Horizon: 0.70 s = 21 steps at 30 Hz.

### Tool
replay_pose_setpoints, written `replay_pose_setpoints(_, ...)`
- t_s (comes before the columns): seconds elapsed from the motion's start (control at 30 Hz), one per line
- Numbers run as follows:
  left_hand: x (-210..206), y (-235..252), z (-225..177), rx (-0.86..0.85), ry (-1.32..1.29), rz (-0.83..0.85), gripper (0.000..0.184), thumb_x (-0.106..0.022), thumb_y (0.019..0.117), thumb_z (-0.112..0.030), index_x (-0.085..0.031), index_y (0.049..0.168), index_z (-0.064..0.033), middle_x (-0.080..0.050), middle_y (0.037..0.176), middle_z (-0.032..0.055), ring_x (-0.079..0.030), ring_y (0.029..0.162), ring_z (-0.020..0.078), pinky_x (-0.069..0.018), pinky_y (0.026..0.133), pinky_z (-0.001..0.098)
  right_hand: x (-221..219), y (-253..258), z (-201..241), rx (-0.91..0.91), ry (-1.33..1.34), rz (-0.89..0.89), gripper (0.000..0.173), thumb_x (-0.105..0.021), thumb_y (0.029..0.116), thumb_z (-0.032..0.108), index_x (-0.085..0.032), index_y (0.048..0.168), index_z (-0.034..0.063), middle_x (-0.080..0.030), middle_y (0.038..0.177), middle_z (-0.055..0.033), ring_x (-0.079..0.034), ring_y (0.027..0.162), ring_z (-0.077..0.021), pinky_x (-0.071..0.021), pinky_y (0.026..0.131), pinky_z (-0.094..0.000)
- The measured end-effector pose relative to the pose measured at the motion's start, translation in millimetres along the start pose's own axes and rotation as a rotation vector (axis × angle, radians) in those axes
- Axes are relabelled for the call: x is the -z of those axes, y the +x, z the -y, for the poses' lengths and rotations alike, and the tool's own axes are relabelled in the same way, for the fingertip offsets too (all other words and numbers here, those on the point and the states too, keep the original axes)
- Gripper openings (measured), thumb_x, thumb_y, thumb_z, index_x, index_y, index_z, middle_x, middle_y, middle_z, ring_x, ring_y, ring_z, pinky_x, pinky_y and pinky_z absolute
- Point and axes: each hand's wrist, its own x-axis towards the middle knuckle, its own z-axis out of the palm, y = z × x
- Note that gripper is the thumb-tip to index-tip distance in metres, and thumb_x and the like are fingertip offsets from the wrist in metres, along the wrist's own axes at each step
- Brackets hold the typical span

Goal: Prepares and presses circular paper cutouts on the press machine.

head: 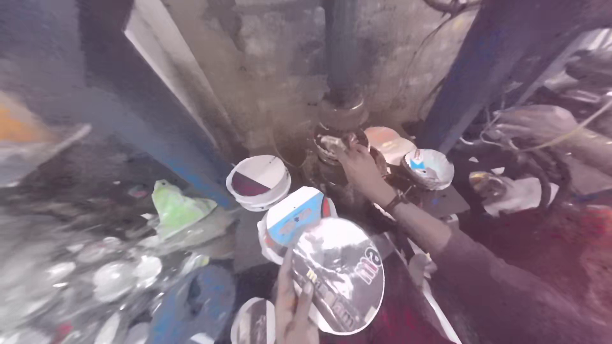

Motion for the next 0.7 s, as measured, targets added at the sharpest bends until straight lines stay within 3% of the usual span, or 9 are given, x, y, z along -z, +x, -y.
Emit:
replay_pose_setpoints(0.1, 6, -4, -8, -0.003, 0.042, -0.068, 0.061, -0.036, 0.0945, 0.008, -0.018, 0.153, 0.01, -0.045, 0.149, 0.0048, -0.054, 0.125, 0.001, -0.0466, 0.105, 0.0206, 0, 0, -9, 0.025, -0.051, -0.074, 0.043, -0.063, 0.0903, -0.009, -0.06, 0.133, -0.0027, -0.067, 0.119, -0.0284, -0.065, 0.112, -0.0472, -0.0474, 0.101, -0.0615)
replay_pose_setpoints(0.2, 13, -5, -11, -0.011, 0.051, -0.086, 0.061, -0.037, 0.0959, 0.002, -0.018, 0.153, 0.0096, -0.043, 0.15, 0.0041, -0.051, 0.127, 0.0003, -0.0449, 0.106, 0.0196, 16, -34, -27, 0.21, -0.081, -0.274, 0.036, -0.059, 0.0955, -0.002, -0.063, 0.131, 0.0013, -0.068, 0.104, -0.0228, -0.067, 0.094, -0.0406, -0.0519, 0.085, -0.054)
replay_pose_setpoints(0.27, 11, -2, -12, -0.015, 0.036, -0.081, 0.06, -0.038, 0.0961, 0.0, -0.02, 0.153, 0.0075, -0.044, 0.149, 0.0017, -0.051, 0.126, -0.0001, -0.0452, 0.105, 0.0191, 28, -77, -40, 0.32, -0.1, -0.344, 0.03, -0.056, 0.1018, 0.006, -0.063, 0.131, 0.0078, -0.067, 0.105, -0.0183, -0.066, 0.097, -0.0327, -0.0484, 0.099, -0.0491)
replay_pose_setpoints(0.33, 3, 4, -6, -0.035, -0.023, -0.02, 0.061, -0.039, 0.0967, -0.001, -0.021, 0.154, 0.0062, -0.044, 0.151, 0.001, -0.052, 0.127, 0.0025, -0.0461, 0.105, 0.0213, 31, -121, -51, 0.352, -0.109, -0.312, 0.026, -0.055, 0.1032, 0.01, -0.066, 0.126, 0.0073, -0.068, 0.101, -0.017, -0.066, 0.093, -0.0302, -0.0492, 0.097, -0.0464)
replay_pose_setpoints(0.43, -24, 16, 9, 0.036, -0.151, 0.071, 0.061, -0.048, 0.0983, -0.003, -0.023, 0.154, 0.0019, -0.052, 0.143, -0.0014, -0.06, 0.117, 0.0044, -0.0536, 0.097, 0.0236, 30, -172, -66, 0.232, -0.03, -0.1, 0.027, -0.056, 0.0991, 0.003, -0.071, 0.122, 0.0029, -0.071, 0.104, -0.0193, -0.069, 0.091, -0.0346, -0.0534, 0.082, -0.0495)
replay_pose_setpoints(0.53, -56, 31, 24, 0.045, -0.026, 0.159, 0.064, -0.048, 0.0985, -0.007, -0.02, 0.154, 0.0071, -0.045, 0.149, 0.0062, -0.056, 0.122, 0.0041, -0.0504, 0.1, 0.0218, 50, -172, -61, 0.024, 0.132, -0.107, 0.037, -0.046, 0.1064, 0.027, -0.075, 0.113, 0.004, -0.072, 0.109, -0.0178, -0.068, 0.1, -0.034, -0.0509, 0.087, -0.0519)
replay_pose_setpoints(0.6, -70, 44, 31, -0.004, 0.108, 0.194, 0.064, -0.049, 0.0982, -0.011, -0.022, 0.153, 0.0087, -0.036, 0.157, 0.013, -0.047, 0.133, 0.0065, -0.0454, 0.106, 0.0222, 78, -158, -52, -0.113, 0.406, 0.017, 0.056, -0.034, 0.11, 0.042, -0.068, 0.129, 0.0017, -0.071, 0.12, -0.013, -0.066, 0.108, -0.0173, -0.0525, 0.095, -0.0371)
replay_pose_setpoints(0.63, -75, 51, 34, -0.043, 0.166, 0.209, 0.064, -0.049, 0.0984, -0.012, -0.022, 0.152, 0.0099, -0.032, 0.158, 0.0164, -0.043, 0.137, 0.0081, -0.043, 0.109, 0.0228, 91, -150, -49, -0.172, 0.573, 0.144, 0.054, -0.036, 0.1099, 0.041, -0.059, 0.14, 0.0027, -0.069, 0.125, -0.0088, -0.064, 0.105, -0.0057, -0.0531, 0.093, -0.0264)
replay_pose_setpoints(0.7, -84, 68, 37, -0.096, 0.237, 0.185, 0.066, -0.048, 0.0952, -0.009, -0.021, 0.153, 0.0088, -0.029, 0.157, 0.0211, -0.039, 0.14, 0.0124, -0.0395, 0.111, 0.025, 103, -132, -50, -0.288, 0.849, 0.294, 0.044, -0.049, 0.1069, 0.024, -0.051, 0.148, 0.0079, -0.069, 0.104, -0.002, -0.06, 0.075, 0.002, -0.0521, 0.066, -0.0168)
